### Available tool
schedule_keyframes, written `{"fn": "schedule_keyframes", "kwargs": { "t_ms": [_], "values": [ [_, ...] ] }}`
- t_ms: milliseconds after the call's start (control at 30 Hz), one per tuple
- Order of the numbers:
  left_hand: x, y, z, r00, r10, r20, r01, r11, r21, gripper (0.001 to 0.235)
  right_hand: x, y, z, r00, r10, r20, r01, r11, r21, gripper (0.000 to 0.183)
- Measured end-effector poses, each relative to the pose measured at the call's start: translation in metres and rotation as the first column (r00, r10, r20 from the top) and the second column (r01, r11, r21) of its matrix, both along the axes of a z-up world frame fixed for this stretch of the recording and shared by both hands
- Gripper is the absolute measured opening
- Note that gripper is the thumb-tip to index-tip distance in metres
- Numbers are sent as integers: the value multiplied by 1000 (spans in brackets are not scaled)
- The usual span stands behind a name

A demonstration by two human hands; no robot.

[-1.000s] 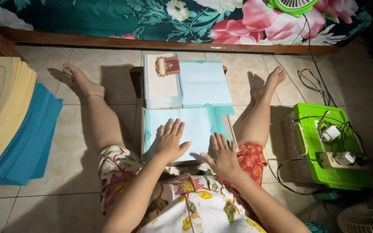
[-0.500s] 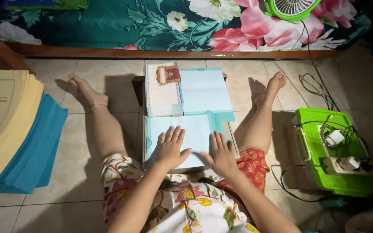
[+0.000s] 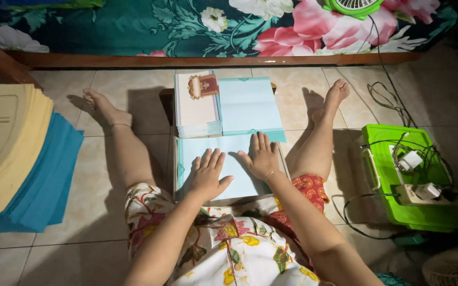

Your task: The person sits on the floor and repeatedly folds light blue paper sheets in half, pressing the crease with both hands. They handle the sheets one at a time, placing each folded sheet into a growing stack on a small wooden table.

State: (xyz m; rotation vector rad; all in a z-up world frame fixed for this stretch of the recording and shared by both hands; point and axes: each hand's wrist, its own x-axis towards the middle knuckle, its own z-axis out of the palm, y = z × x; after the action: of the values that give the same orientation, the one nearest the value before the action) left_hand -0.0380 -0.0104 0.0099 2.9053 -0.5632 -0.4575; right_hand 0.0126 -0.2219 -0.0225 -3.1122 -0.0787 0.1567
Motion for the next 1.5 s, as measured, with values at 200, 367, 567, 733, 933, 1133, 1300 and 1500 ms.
{"fn": "schedule_keyframes", "kwargs": {
  "t_ms": [200, 367, 567, 733, 933, 1133, 1300, 1500],
  "values": [
    [6, -6, -12, 1000, 29, -1, -29, 1000, -1, 84, -10, 6, 13, 999, -34, -19, 35, 999, 18, 97],
    [44, -27, -33, 992, 114, 55, -111, 992, -54, 83, -10, 7, 14, 999, -40, -30, 41, 999, 14, 98],
    [43, -42, -43, 979, 179, 94, -174, 983, -52, 84, -10, 7, 19, 998, -50, -48, 51, 998, 28, 97],
    [-19, -35, -23, 997, 56, 56, -55, 998, -18, 88, -7, 6, 20, 997, -45, -60, 48, 998, 37, 96],
    [-6, -34, -49, 993, 40, 110, -34, 998, -53, 94, -10, 6, 12, 997, -61, -44, 62, 997, 35, 97],
    [50, -44, -52, 973, 201, 114, -194, 979, -68, 95, -11, 6, 18, 997, -55, -47, 56, 998, 17, 96],
    [9, -44, -35, 986, 138, 95, -126, 985, -120, 88, -11, 6, 18, 997, -58, -54, 59, 998, 19, 95],
    [-4, -21, -46, 992, 69, 110, -61, 995, -80, 81, -11, 5, 21, 997, -57, -50, 58, 998, 36, 94]
  ]
}}
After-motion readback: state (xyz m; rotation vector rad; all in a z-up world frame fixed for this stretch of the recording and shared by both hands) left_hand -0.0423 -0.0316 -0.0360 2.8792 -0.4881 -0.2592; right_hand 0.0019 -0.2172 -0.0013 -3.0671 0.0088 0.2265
